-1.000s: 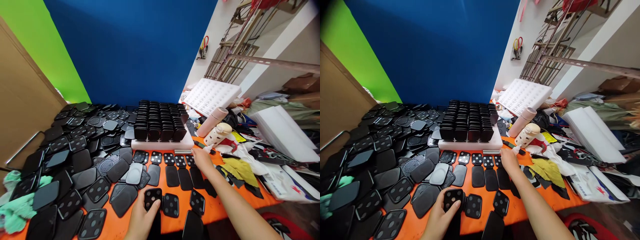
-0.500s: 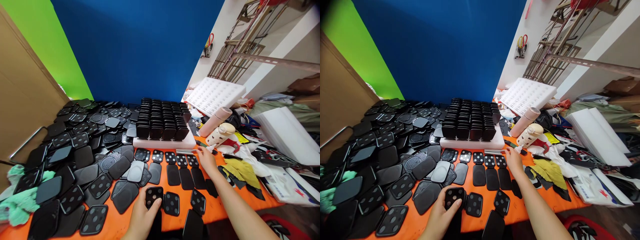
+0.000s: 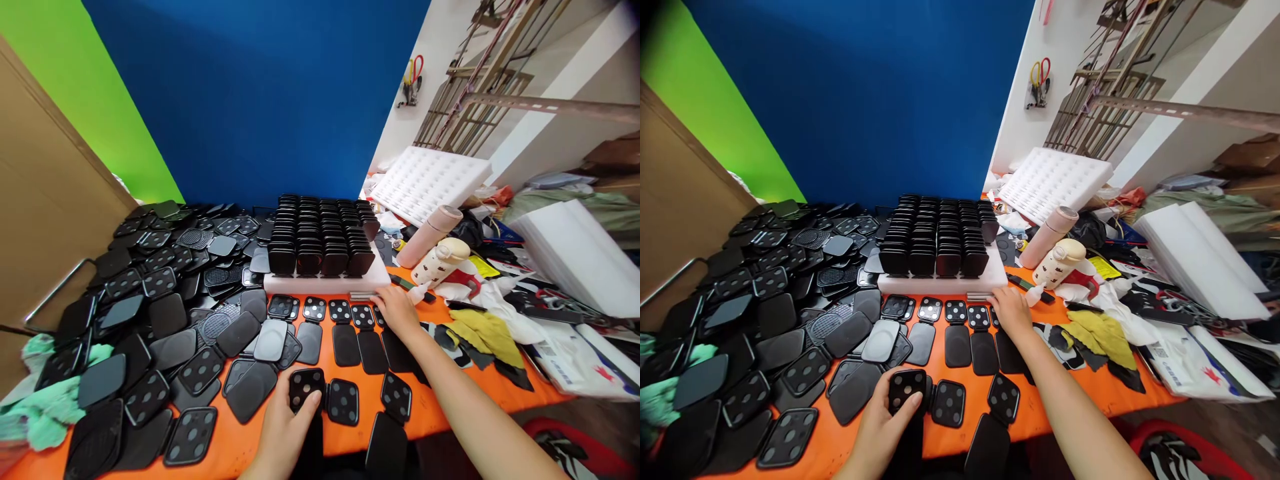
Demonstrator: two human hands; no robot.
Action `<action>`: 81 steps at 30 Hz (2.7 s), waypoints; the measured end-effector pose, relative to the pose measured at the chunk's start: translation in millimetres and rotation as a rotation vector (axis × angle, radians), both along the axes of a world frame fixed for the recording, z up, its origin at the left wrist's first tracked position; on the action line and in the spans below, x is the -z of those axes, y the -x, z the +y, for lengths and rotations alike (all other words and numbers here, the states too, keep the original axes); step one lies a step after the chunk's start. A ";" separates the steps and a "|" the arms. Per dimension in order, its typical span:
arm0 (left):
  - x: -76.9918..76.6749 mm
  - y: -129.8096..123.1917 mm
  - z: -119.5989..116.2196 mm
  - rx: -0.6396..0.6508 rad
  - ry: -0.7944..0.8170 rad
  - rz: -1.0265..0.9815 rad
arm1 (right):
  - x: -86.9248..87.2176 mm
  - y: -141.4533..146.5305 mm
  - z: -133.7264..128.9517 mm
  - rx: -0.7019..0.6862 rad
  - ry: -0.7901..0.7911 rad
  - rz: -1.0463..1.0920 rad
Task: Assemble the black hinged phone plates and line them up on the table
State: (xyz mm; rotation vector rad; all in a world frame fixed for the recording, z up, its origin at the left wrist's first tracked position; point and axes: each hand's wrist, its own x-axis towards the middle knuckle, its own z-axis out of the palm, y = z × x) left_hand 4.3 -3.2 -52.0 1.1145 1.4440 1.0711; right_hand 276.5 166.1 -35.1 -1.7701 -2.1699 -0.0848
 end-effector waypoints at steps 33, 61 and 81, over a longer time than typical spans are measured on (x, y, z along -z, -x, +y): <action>-42.6 61.4 9.5 -0.299 0.127 -0.214 | -0.4 119.1 -71.3 -0.676 0.350 0.065; -46.1 52.4 -22.1 0.267 0.194 -0.210 | -30.1 189.2 -42.7 -0.956 0.348 -0.081; -23.7 75.5 -25.9 0.215 0.124 -0.161 | -26.4 239.3 -55.7 -0.817 0.191 0.183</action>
